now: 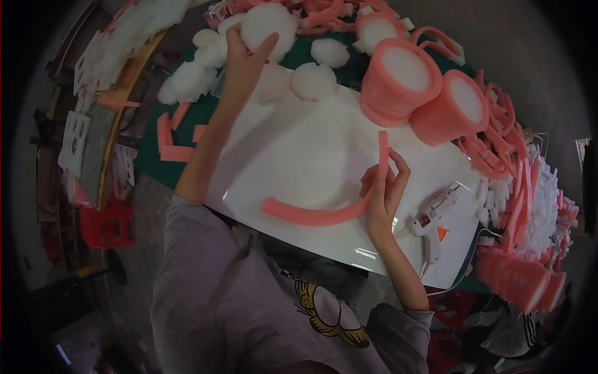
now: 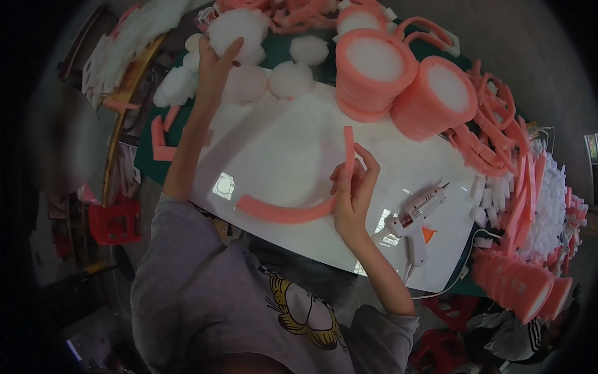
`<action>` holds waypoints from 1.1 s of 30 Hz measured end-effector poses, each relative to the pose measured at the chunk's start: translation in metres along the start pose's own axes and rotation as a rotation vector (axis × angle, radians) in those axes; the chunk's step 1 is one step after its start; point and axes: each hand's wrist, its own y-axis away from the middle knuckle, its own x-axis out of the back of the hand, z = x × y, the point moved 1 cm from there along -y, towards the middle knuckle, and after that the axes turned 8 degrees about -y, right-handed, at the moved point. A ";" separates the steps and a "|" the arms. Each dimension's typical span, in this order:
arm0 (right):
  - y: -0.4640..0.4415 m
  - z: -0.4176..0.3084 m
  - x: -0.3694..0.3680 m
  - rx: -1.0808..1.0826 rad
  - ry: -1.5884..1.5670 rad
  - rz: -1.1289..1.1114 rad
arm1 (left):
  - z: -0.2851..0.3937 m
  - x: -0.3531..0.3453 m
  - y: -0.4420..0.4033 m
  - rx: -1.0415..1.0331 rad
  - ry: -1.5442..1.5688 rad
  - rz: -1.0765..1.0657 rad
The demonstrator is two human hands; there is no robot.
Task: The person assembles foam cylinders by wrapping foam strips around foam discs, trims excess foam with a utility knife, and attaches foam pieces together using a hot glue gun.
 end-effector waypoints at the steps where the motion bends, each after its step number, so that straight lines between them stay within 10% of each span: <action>1: 0.002 -0.001 -0.001 -0.020 0.014 -0.032 | -0.005 0.005 -0.012 -0.020 -0.170 -0.041; 8: 0.005 0.007 -0.001 0.040 0.108 -0.093 | -0.023 0.004 -0.069 -0.021 -0.770 -0.424; 15: 0.005 0.006 -0.001 0.047 0.085 -0.089 | -0.050 -0.035 -0.074 -0.036 -0.485 -0.533; 17: 0.005 0.008 -0.002 0.052 0.087 -0.086 | -0.052 -0.041 -0.074 -0.516 -0.752 -0.338; 23: 0.003 0.012 0.001 0.148 0.096 -0.006 | -0.002 -0.043 -0.018 -0.841 -0.910 -0.400; 33: 0.001 0.002 0.008 0.173 -0.017 0.069 | -0.001 -0.034 0.025 -0.524 -1.029 -0.766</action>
